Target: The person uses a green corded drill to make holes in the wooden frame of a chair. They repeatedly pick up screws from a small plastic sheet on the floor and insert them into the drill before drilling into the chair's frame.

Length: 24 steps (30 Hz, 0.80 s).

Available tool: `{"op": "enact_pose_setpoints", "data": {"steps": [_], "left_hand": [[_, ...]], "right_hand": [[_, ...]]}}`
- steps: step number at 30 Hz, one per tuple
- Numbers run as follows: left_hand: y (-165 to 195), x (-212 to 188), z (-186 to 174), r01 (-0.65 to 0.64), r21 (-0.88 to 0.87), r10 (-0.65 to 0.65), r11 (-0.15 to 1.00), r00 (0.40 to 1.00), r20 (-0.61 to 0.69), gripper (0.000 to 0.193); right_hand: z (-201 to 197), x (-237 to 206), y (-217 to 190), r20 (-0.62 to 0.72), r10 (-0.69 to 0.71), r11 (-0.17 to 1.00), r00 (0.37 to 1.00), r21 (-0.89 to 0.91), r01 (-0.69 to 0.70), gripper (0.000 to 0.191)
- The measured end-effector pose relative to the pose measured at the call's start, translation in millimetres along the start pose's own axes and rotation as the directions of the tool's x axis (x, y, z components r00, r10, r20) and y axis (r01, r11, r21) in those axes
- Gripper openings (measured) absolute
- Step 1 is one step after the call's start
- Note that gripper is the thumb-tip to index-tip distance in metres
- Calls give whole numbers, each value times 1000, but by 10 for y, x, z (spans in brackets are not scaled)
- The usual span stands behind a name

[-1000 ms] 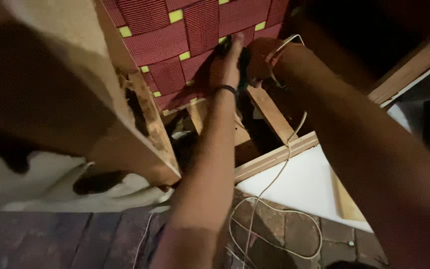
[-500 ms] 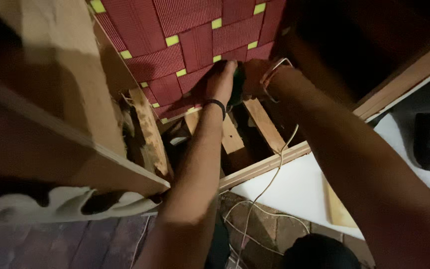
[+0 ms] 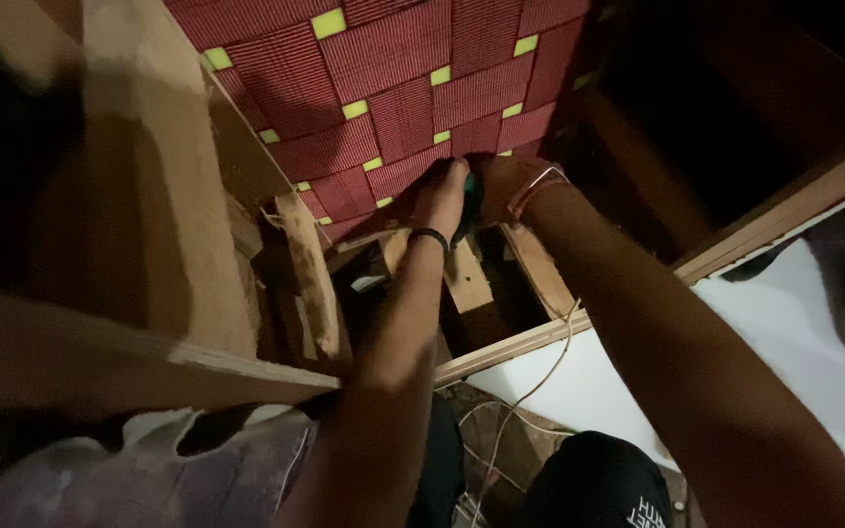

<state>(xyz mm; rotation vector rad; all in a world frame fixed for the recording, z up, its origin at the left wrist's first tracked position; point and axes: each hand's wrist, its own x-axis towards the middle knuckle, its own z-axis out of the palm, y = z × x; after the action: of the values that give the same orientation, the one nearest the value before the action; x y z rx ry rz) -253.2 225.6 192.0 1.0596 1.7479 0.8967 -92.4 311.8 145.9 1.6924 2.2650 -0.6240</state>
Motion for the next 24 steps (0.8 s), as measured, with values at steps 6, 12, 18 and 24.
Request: {"op": "enact_pose_setpoints", "data": {"steps": [6,12,18,24], "left_hand": [[-135,92,83,-93,48,89,995,993,72,92],[-401,271,237,-286,-100,295,953,951,93,89],[-435,314,142,-55,-46,52,997,997,-54,86],[-238,-113,165,-109,191,84,976,988,133,91]], "right_hand": [[119,11,170,0,3,1000,1000,24,-3,43],[141,73,303,-9,-2,1000,1000,14,2,42],[85,90,-234,-37,49,999,998,-11,-49,41],[197,-833,-169,-128,136,990,982,57,-130,40]]}}
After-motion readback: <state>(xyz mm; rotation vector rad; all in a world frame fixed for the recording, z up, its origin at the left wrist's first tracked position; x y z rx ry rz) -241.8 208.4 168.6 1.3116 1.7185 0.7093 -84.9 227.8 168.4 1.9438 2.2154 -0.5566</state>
